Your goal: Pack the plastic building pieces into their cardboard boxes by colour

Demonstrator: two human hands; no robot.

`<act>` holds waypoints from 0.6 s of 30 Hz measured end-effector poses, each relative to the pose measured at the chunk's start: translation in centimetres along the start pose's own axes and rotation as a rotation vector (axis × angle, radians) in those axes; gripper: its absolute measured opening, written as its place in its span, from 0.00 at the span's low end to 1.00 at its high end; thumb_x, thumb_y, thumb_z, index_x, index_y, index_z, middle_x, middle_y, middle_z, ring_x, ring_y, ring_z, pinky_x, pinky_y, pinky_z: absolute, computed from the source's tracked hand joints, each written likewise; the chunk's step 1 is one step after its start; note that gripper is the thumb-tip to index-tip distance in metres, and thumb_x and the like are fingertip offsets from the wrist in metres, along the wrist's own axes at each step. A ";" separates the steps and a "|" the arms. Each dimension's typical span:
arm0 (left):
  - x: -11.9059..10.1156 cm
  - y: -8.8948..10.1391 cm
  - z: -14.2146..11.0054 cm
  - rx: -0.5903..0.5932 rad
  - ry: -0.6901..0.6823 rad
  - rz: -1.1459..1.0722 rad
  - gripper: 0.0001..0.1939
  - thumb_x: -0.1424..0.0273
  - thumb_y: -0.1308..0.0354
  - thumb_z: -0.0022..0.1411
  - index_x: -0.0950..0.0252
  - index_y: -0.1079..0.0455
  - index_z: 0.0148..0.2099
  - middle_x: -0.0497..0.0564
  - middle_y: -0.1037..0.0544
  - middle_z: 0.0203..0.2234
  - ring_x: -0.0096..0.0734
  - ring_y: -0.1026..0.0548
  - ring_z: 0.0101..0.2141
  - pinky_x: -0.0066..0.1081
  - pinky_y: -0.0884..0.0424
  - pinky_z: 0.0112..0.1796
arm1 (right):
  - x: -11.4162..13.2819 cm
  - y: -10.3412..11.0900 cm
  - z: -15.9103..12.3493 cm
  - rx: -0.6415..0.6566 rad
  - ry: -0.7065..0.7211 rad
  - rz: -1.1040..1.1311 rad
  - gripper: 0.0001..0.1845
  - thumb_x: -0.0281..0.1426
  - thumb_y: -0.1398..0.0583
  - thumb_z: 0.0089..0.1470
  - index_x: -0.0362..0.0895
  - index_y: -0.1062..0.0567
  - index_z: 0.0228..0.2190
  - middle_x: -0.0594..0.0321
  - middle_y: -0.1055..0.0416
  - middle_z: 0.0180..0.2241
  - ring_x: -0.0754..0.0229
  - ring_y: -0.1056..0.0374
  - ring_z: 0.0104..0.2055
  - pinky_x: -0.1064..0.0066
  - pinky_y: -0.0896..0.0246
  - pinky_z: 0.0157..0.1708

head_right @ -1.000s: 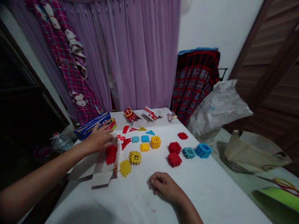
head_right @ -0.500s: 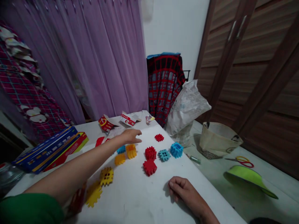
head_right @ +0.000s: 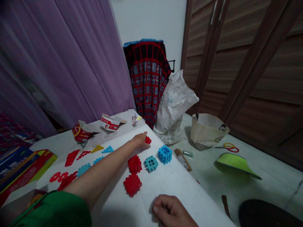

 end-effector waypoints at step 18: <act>8.0 8.4 -14.5 -0.104 -0.001 -0.013 0.41 0.59 0.39 0.53 0.63 0.47 0.66 0.54 0.32 0.59 0.39 0.31 0.56 0.29 0.36 0.53 | 2.0 1.8 -0.7 -0.154 0.062 -0.056 0.31 0.60 0.39 0.43 0.43 0.27 0.21 0.65 0.35 0.18 0.67 0.44 0.21 0.72 0.46 0.24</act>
Point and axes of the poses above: each hand's wrist, its own z-axis towards the middle knuckle, its own y-axis out of the back of the hand, x = y × z, the point moved 9 cm from there along z, towards the middle knuckle
